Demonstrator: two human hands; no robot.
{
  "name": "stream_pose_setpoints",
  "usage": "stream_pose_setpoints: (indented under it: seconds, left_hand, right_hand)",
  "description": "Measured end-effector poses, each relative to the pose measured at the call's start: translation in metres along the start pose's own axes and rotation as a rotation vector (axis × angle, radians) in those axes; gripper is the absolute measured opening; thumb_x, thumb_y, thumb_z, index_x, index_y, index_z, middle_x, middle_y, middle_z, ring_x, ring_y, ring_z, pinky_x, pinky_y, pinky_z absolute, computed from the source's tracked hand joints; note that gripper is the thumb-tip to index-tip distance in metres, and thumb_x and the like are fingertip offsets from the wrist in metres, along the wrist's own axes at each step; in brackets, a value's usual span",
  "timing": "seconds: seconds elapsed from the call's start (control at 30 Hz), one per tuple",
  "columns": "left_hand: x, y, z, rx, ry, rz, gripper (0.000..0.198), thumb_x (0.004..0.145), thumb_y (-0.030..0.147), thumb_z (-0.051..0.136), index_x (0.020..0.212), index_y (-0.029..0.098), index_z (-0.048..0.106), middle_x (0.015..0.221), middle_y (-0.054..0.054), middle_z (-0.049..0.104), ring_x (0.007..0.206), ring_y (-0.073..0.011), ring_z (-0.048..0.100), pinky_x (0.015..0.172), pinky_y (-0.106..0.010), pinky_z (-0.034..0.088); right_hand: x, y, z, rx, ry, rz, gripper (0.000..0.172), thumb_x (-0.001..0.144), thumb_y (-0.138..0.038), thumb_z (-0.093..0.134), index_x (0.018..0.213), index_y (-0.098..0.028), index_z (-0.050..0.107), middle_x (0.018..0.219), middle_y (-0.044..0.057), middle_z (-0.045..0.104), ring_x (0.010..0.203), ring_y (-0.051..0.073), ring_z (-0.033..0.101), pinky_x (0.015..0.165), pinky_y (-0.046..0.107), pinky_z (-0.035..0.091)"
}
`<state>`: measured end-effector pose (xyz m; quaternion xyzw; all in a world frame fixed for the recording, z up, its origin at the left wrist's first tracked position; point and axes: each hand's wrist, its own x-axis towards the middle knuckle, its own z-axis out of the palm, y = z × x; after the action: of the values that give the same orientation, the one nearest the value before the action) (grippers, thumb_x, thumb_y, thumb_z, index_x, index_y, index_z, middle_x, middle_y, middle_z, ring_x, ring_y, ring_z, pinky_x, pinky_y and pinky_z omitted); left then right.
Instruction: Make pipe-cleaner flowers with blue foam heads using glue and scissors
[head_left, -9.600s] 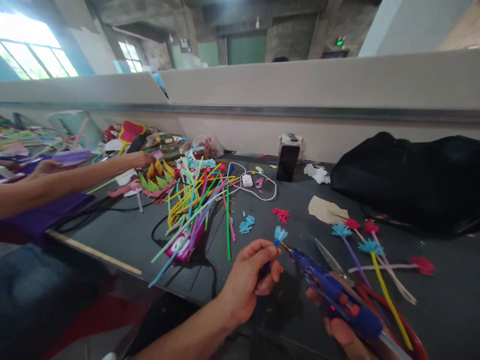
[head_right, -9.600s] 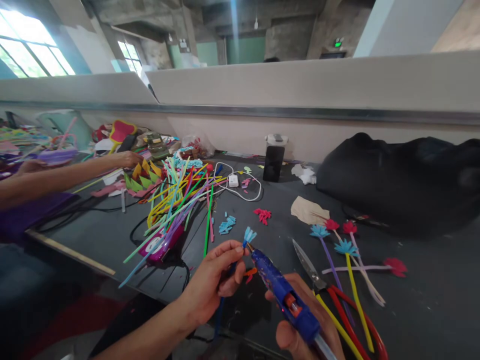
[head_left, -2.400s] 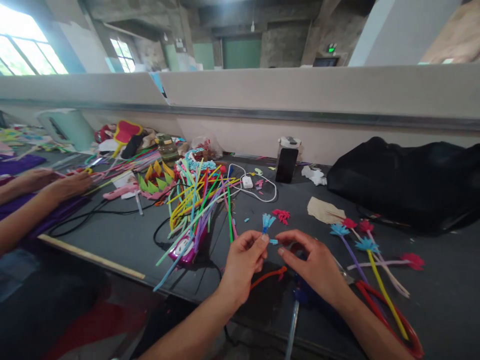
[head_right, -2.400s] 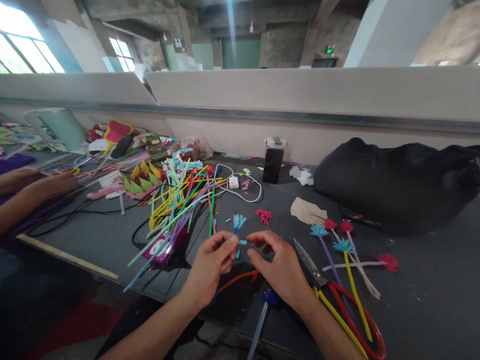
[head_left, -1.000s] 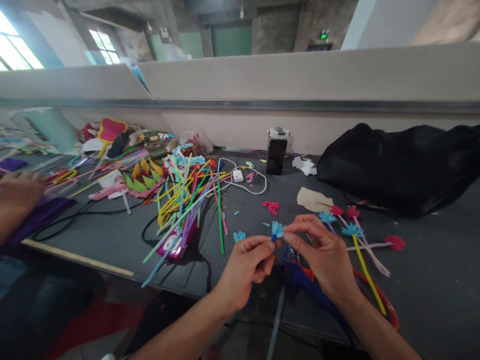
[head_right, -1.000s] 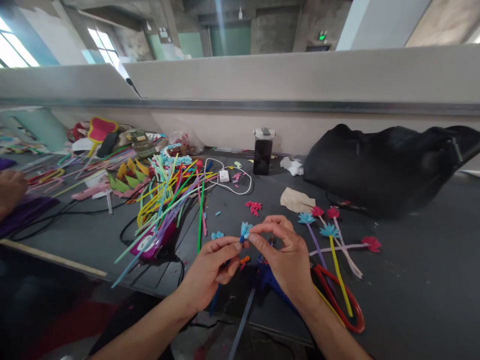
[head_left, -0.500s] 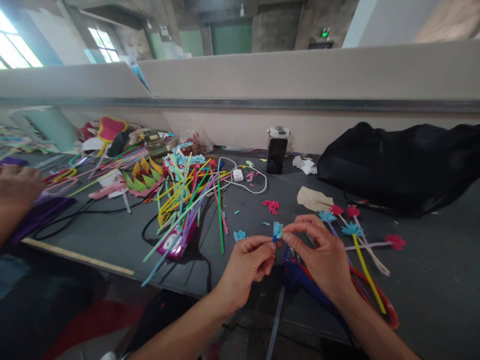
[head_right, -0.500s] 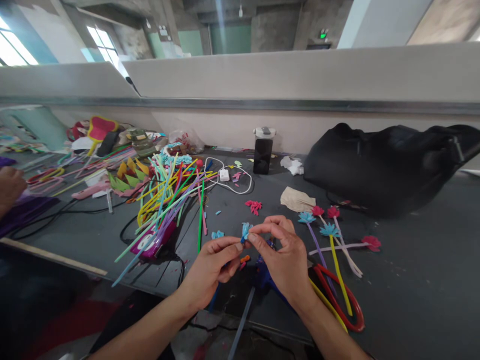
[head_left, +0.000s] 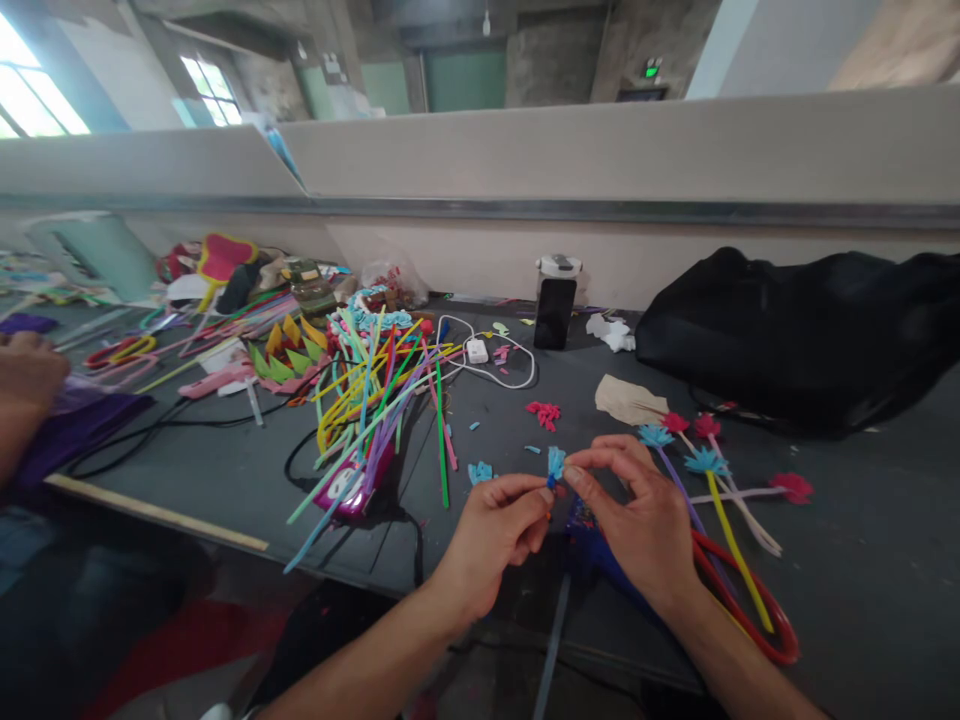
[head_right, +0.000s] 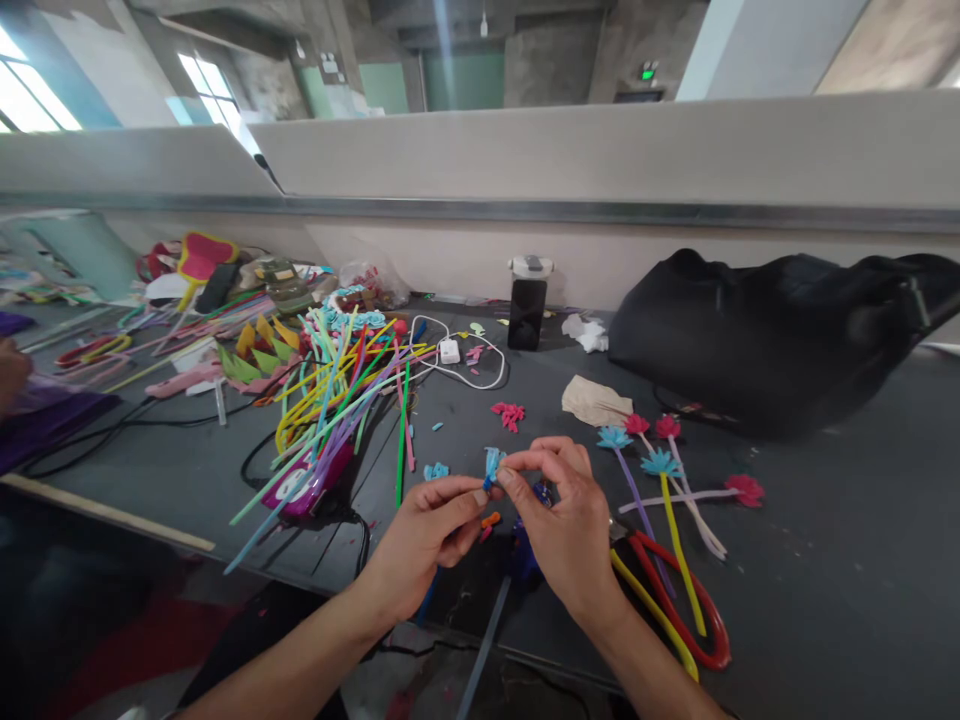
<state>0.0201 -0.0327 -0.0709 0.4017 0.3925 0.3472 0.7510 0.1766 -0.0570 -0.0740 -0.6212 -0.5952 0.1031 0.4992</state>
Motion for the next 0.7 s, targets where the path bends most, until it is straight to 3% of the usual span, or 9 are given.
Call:
stream_pose_setpoints:
  seconds: [0.7]
  left_hand:
    - [0.0011, -0.0005, -0.0009, 0.129, 0.029, 0.046, 0.028, 0.076, 0.037, 0.068, 0.084, 0.01, 0.07, 0.044, 0.007, 0.04, 0.041, -0.0046, 0.028, 0.04, -0.021, 0.014]
  right_hand:
    - [-0.0013, -0.0003, 0.0024, -0.095, 0.01, -0.064, 0.017, 0.086, -0.039, 0.062, 0.081, -0.024, 0.069, 0.094, 0.004, 0.062, 0.095, 0.021, 0.058, 0.081, 0.034, 0.045]
